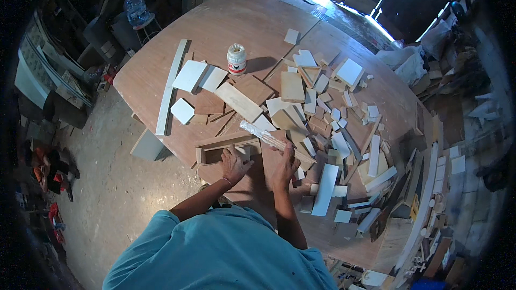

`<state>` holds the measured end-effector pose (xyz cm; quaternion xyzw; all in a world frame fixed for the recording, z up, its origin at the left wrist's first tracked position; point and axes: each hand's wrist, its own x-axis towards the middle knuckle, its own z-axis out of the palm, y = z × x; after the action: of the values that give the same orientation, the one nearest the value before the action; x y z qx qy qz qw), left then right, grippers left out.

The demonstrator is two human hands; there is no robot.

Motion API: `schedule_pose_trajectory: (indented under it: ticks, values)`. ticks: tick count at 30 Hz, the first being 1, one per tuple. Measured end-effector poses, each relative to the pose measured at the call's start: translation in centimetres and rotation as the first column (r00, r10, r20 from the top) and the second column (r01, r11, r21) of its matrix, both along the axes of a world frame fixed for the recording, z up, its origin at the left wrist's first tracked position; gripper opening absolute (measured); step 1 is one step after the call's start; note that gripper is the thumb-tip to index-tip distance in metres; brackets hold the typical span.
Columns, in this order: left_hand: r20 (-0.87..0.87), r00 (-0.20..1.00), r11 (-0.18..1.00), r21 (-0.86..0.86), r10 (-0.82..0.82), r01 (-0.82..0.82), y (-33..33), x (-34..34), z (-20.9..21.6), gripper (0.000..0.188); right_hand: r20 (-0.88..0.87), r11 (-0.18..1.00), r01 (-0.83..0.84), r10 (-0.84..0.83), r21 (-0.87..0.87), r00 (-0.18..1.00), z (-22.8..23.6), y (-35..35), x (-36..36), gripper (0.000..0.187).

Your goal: Applying glue and carefully assembling small wooden pieces into a rectangular structure.

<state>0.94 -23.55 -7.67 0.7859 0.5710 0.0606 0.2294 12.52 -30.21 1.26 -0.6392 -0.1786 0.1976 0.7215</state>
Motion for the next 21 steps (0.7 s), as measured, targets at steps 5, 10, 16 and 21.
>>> schedule_pose_trajectory:
  ticks: [5, 10, 16, 21]
  values:
    - [0.09, 0.996, 0.996, 0.081, 0.026, -0.033, -0.2, -0.1, -0.6, 0.076, -0.066, 0.998, 0.058, -0.058, -0.008, 0.996, -0.3, -0.1, 0.0, 0.039]
    - [-0.053, 0.988, 0.98, 0.128, -0.146, 0.151, 0.4, -0.4, 0.7, 0.069, -0.085, 0.993, 0.045, -0.036, 0.105, 0.996, -0.1, 0.2, 0.3, 0.037]
    - [-0.139, 0.956, 0.936, 0.208, -0.26, 0.285, 1.0, -0.6, -0.3, 0.069, -0.076, 0.995, 0.044, -0.037, 0.091, 0.996, -0.4, 0.1, 0.1, 0.036]
    - [-0.179, 0.93, 0.91, 0.216, -0.32, 0.355, 1.3, 0.0, -0.2, 0.062, -0.068, 0.997, 0.05, -0.046, 0.06, 0.997, -0.4, -0.4, 0.3, 0.035]
